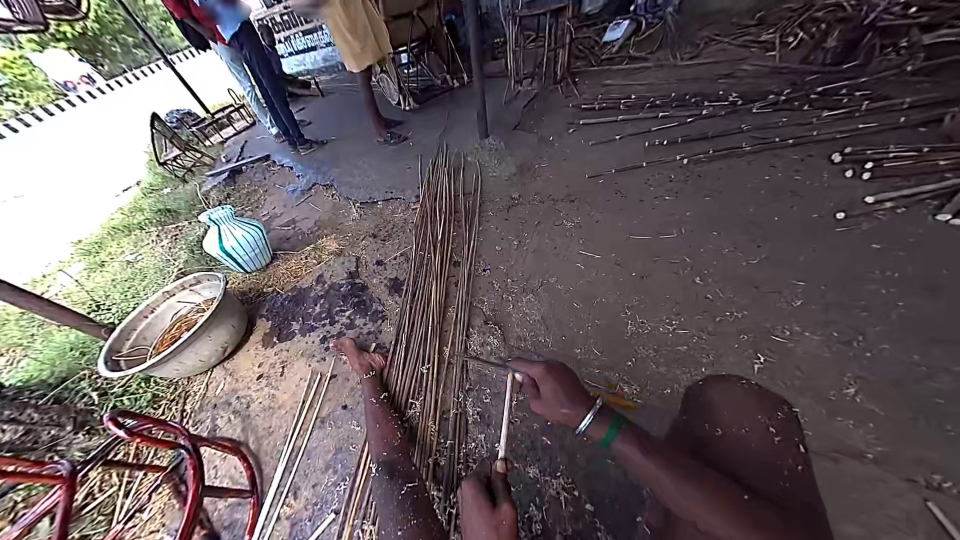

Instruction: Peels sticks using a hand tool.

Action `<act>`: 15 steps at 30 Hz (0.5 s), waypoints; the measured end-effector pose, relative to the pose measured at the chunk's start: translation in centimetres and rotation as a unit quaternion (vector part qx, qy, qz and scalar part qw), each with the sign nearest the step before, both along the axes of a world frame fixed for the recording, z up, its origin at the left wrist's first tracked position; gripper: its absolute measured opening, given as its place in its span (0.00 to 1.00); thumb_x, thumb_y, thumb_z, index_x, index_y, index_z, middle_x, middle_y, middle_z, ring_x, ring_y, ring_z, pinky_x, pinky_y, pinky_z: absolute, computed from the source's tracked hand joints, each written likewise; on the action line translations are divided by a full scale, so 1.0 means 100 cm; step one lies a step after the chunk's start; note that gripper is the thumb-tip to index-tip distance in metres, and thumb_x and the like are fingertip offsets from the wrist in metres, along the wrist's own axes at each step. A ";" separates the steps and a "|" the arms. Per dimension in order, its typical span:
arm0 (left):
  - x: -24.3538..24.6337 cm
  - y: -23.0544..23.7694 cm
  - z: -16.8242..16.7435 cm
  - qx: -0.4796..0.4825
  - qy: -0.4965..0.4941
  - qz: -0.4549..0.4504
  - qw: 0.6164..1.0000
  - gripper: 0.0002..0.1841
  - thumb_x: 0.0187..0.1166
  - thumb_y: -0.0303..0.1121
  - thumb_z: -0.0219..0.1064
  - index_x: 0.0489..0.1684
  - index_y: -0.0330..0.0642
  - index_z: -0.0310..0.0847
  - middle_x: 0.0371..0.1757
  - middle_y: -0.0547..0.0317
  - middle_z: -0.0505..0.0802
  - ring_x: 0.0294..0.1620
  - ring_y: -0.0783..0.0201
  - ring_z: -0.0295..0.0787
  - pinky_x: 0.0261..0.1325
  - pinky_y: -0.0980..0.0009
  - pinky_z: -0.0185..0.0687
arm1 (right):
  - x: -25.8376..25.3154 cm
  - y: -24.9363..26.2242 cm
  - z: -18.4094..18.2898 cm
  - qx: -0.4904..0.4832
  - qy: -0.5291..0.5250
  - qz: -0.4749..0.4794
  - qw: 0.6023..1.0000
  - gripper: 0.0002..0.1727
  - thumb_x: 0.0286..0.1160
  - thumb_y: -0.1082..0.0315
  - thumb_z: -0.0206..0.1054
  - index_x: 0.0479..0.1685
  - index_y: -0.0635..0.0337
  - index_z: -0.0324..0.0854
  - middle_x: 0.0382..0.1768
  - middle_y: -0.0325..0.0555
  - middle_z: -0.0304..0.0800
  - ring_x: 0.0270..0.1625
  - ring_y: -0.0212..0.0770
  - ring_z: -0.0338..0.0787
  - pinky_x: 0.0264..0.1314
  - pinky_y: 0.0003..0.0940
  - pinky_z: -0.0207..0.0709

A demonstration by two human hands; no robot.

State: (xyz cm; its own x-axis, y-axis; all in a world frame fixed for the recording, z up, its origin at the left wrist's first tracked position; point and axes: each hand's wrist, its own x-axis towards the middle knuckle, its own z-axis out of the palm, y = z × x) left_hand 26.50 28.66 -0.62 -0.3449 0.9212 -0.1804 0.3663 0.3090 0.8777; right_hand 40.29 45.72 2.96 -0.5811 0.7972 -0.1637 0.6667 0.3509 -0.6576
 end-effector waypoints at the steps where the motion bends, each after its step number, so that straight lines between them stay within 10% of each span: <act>1: 0.001 0.001 0.002 0.004 0.001 0.006 1.000 0.14 0.84 0.31 0.55 0.41 0.37 0.90 0.16 0.66 0.79 0.16 0.70 0.73 0.26 0.66 0.74 | -0.002 -0.014 -0.002 0.003 0.012 0.011 1.000 0.22 0.85 0.69 0.52 0.71 0.53 0.84 0.46 0.52 0.95 0.50 0.55 0.93 0.58 0.60 0.80; 15: 0.005 0.004 -0.008 0.009 0.042 0.022 0.999 0.13 0.84 0.29 0.57 0.40 0.35 0.90 0.19 0.58 0.85 0.20 0.63 0.80 0.31 0.58 0.80 | -0.005 -0.056 -0.005 -0.006 -0.028 0.103 0.994 0.22 0.80 0.71 0.58 0.70 0.49 0.85 0.46 0.60 0.94 0.50 0.64 0.92 0.51 0.69 0.79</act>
